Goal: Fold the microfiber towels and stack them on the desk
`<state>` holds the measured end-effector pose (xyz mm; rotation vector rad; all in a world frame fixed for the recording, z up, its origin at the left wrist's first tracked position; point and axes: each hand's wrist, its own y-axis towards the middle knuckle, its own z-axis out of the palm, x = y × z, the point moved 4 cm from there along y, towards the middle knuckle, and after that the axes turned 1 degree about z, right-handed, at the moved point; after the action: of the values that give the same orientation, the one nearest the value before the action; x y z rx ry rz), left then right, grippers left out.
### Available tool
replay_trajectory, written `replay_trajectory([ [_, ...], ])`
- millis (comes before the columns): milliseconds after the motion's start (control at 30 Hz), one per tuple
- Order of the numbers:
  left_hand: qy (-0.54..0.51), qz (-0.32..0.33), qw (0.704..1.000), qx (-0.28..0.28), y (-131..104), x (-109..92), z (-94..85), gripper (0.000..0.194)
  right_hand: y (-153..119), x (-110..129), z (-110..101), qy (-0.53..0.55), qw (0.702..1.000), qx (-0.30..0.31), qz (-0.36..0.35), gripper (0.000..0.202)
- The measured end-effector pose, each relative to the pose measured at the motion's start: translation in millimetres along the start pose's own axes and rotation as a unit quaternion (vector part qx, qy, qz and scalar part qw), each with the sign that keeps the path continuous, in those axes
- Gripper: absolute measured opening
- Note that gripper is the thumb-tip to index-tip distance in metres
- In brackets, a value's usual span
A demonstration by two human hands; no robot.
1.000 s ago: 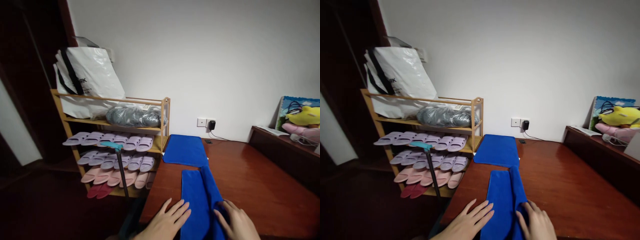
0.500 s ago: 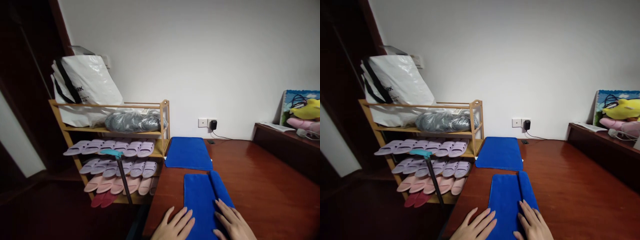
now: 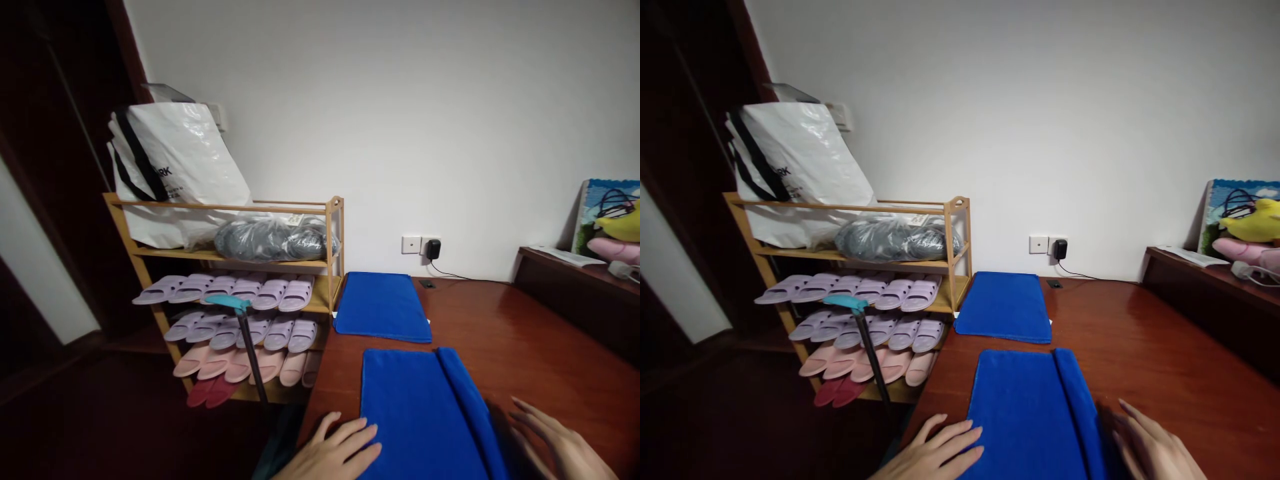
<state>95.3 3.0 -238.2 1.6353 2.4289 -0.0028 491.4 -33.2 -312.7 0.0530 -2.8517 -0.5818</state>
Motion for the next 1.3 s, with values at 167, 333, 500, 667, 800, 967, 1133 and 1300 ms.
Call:
replay_trajectory([
  [167,-0.037,-0.088,0.994,-0.054,25.6,14.4,-12.9,0.043,44.4,56.5,-4.9,0.041,0.998,0.018,0.041,0.049],
  [333,0.012,-0.177,0.976,-0.126,73.9,75.8,1.5,0.033,91.9,60.0,14.6,-0.043,0.982,0.094,0.156,0.049],
  [500,-0.018,-0.242,0.964,-0.108,109.8,117.7,14.2,0.027,127.1,21.8,37.2,0.019,0.964,0.189,0.189,0.039],
  [667,-0.058,-0.263,0.960,-0.076,120.0,129.0,29.3,0.022,141.7,22.6,47.8,0.117,0.968,0.186,0.118,0.019],
  [800,-0.080,-0.275,0.956,-0.067,115.8,140.0,26.8,0.019,141.9,27.0,45.2,0.185,0.965,0.158,0.095,0.023],
  [967,-0.069,-0.271,0.954,-0.104,114.2,152.5,-1.3,0.014,154.8,29.3,42.1,0.248,0.959,0.110,0.083,0.040],
  [1133,-0.021,-0.308,0.940,-0.147,128.2,167.0,-24.0,0.014,192.7,38.0,50.9,0.224,0.967,0.068,0.101,0.038],
  [1300,0.028,-0.319,0.931,-0.178,111.3,146.4,-26.1,0.046,195.1,63.7,44.9,0.155,0.982,0.016,0.105,0.054],
])
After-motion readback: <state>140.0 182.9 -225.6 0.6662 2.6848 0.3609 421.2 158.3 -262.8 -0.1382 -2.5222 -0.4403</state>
